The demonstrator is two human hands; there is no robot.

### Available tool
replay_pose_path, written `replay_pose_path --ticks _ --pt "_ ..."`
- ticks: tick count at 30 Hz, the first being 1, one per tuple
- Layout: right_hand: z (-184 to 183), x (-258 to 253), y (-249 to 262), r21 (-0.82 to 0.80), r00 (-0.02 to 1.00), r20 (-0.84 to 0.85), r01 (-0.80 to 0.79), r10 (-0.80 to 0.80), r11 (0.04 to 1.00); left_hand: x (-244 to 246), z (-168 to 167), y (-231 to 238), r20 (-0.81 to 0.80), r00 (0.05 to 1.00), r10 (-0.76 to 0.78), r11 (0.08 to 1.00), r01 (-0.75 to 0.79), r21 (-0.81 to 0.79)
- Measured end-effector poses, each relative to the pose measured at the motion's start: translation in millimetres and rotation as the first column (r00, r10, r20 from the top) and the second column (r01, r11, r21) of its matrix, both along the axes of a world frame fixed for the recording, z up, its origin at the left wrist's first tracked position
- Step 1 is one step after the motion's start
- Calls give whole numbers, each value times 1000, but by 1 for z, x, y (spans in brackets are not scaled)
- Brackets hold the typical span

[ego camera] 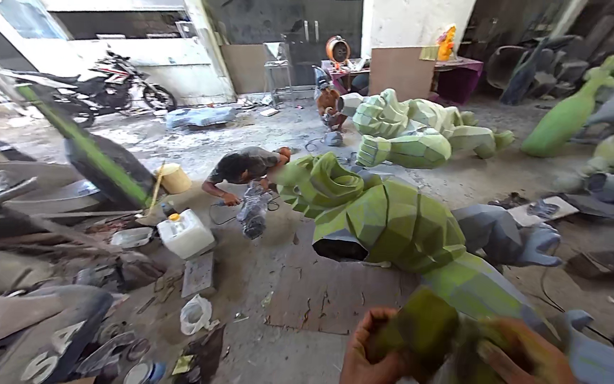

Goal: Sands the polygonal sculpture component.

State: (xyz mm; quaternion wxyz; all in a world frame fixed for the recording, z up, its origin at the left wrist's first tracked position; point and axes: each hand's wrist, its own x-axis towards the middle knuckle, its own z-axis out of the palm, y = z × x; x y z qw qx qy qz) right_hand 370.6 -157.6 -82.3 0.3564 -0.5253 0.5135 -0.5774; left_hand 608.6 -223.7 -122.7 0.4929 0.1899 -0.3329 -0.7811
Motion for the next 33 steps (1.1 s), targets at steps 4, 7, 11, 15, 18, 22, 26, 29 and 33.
replay_pose_path --ticks 4,7,11,15,18,22,26,29,33 --pt "-19 16 -36 -190 967 -254 -23 -27 982 13 -7 -3 -260 790 -555 832 521 -192" --pt "-13 37 -44 -232 881 -471 -81 -39 969 15 5 11 -244 859 -451 891 449 -68" --pt "-10 49 -61 -238 588 -756 163 -288 957 -37 21 34 137 982 131 977 -151 150" --pt "-10 67 -83 -329 458 -700 474 -548 817 -60 14 38 235 929 287 956 -261 -136" --pt "-9 76 -84 -385 437 -678 474 -591 792 -57 11 26 258 919 298 936 -227 -270" --pt "-14 76 -78 -412 444 -691 406 -570 816 -51 7 12 375 899 225 941 -102 -321" --pt "-25 77 -78 -376 451 -721 382 -525 844 -48 -2 11 403 900 168 969 -76 -234" --pt "-39 77 -81 -336 510 -692 399 -511 853 -45 -2 16 413 901 135 983 -69 -172" --pt "-46 87 -77 -320 604 -607 411 -517 854 -42 3 14 478 872 104 988 -34 -152"
